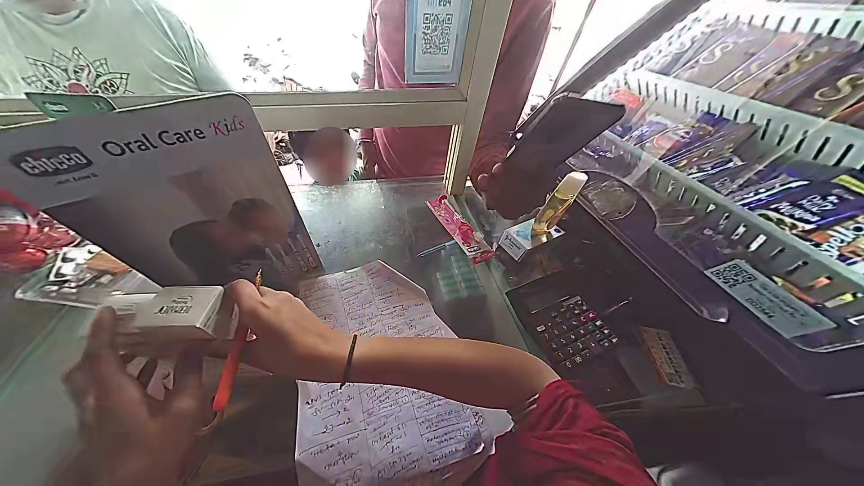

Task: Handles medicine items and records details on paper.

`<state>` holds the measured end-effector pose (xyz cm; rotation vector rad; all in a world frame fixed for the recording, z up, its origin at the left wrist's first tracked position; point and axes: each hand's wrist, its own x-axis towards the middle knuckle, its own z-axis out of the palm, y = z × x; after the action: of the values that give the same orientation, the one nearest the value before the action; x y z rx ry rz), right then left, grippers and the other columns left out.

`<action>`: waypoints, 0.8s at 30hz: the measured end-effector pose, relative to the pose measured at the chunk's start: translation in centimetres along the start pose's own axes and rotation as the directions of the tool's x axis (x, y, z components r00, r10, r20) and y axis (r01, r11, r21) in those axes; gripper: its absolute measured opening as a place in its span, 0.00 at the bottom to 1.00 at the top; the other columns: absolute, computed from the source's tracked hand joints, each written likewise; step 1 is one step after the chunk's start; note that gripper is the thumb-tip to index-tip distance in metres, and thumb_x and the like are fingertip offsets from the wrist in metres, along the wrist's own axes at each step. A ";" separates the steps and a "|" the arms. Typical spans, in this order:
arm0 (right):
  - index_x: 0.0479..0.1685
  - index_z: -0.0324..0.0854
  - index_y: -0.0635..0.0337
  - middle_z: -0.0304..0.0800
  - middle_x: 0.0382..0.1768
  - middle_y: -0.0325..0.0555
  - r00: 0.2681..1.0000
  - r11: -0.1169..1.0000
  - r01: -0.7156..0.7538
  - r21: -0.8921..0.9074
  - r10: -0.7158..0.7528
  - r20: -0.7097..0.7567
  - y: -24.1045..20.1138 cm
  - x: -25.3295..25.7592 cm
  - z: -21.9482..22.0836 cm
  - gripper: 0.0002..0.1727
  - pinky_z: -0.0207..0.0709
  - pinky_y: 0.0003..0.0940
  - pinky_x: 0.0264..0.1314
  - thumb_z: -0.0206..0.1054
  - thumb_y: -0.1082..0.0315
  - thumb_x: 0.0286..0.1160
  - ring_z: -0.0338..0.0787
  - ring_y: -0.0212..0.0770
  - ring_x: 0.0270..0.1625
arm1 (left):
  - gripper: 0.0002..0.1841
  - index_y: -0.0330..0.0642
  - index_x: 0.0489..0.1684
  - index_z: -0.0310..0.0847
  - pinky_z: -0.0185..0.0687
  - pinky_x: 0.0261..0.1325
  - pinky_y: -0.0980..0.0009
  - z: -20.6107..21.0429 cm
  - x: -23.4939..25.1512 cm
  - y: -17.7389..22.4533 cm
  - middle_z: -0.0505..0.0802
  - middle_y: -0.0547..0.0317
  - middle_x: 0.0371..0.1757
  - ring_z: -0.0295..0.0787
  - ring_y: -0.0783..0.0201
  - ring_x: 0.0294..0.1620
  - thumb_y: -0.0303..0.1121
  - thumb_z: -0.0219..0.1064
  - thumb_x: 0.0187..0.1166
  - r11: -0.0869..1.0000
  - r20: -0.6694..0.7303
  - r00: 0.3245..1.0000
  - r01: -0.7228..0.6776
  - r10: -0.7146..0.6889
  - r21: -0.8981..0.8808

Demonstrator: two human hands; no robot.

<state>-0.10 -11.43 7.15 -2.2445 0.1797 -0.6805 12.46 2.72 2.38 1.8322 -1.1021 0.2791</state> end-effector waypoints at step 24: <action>0.73 0.79 0.64 0.93 0.54 0.59 0.854 0.684 -0.488 -0.543 0.503 -0.133 4.3 -21.2 -13.2 0.26 0.84 0.55 0.54 0.65 0.56 0.84 0.93 0.59 0.53 | 0.62 0.39 0.94 0.36 0.72 0.78 0.44 1.2 0.2 -1.9 0.52 0.29 0.91 0.61 0.38 0.87 0.43 0.82 0.59 0.962 -0.049 0.961 0.273 -0.274 -0.032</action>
<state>-24.62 -15.86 2.67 -2.5724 1.0676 -0.3099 13.80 1.90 0.75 1.9170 -0.7998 0.1494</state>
